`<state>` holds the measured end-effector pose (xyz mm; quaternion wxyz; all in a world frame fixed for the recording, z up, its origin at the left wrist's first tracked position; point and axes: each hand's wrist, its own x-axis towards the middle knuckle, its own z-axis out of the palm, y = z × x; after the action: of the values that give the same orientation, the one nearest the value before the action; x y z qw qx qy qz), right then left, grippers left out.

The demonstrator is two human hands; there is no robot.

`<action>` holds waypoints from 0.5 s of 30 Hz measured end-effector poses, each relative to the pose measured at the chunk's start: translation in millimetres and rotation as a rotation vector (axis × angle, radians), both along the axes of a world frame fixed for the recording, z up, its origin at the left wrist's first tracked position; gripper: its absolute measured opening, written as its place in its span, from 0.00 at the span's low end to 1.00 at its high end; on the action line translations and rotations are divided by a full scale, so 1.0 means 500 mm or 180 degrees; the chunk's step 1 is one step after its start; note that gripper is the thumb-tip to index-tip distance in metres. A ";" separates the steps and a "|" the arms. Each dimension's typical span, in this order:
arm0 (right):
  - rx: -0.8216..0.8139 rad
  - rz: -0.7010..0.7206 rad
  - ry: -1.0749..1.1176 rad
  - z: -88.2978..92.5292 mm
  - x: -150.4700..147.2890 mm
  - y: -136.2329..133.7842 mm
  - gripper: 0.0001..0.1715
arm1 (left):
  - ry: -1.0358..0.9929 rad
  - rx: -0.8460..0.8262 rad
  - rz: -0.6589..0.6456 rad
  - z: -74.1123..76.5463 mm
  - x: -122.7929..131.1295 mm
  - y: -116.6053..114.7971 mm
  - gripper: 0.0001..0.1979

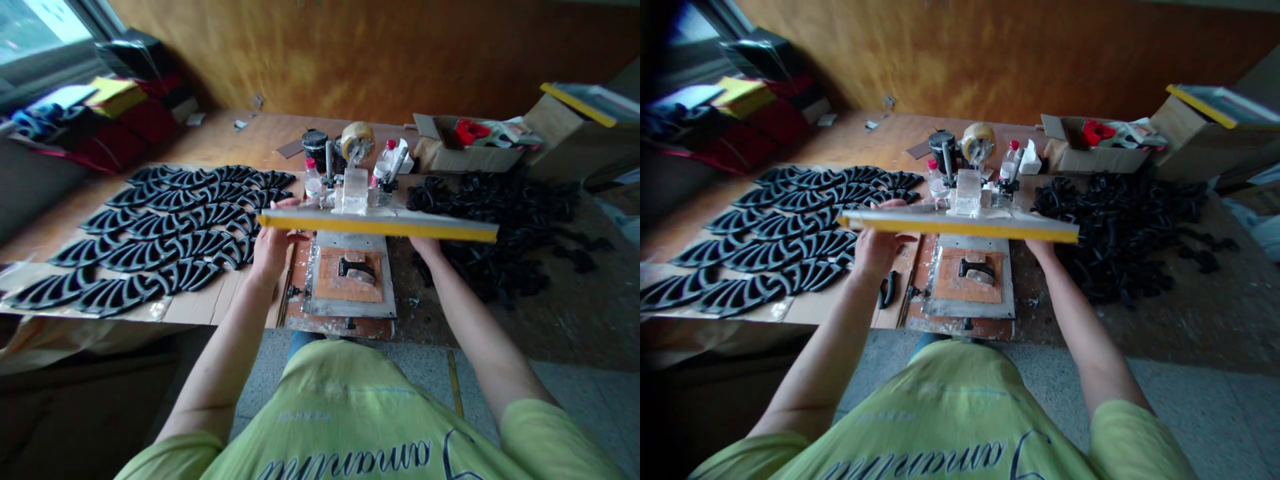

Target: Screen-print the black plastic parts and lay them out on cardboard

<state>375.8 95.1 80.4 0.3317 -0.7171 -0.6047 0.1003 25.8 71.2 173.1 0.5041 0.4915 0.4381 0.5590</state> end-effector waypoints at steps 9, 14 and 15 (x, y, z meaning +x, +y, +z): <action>-0.1023 0.0865 -0.1007 -0.103 -0.205 -0.139 0.07 | -0.0187 -0.0639 0.0024 -0.071 0.063 -0.025 0.26; -0.0668 0.1250 -0.0770 -0.060 -0.301 -0.189 0.07 | -0.0290 -0.2378 -0.0930 -0.210 0.114 -0.192 0.30; -0.0457 0.1631 -0.0761 -0.058 -0.312 -0.198 0.06 | -0.0473 -0.2440 -0.0736 -0.224 0.113 -0.206 0.28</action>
<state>219.7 -4.0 51.1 0.1705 -0.5694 -0.7922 0.1381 82.1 -31.7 61.3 0.7406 0.2722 0.5189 0.3289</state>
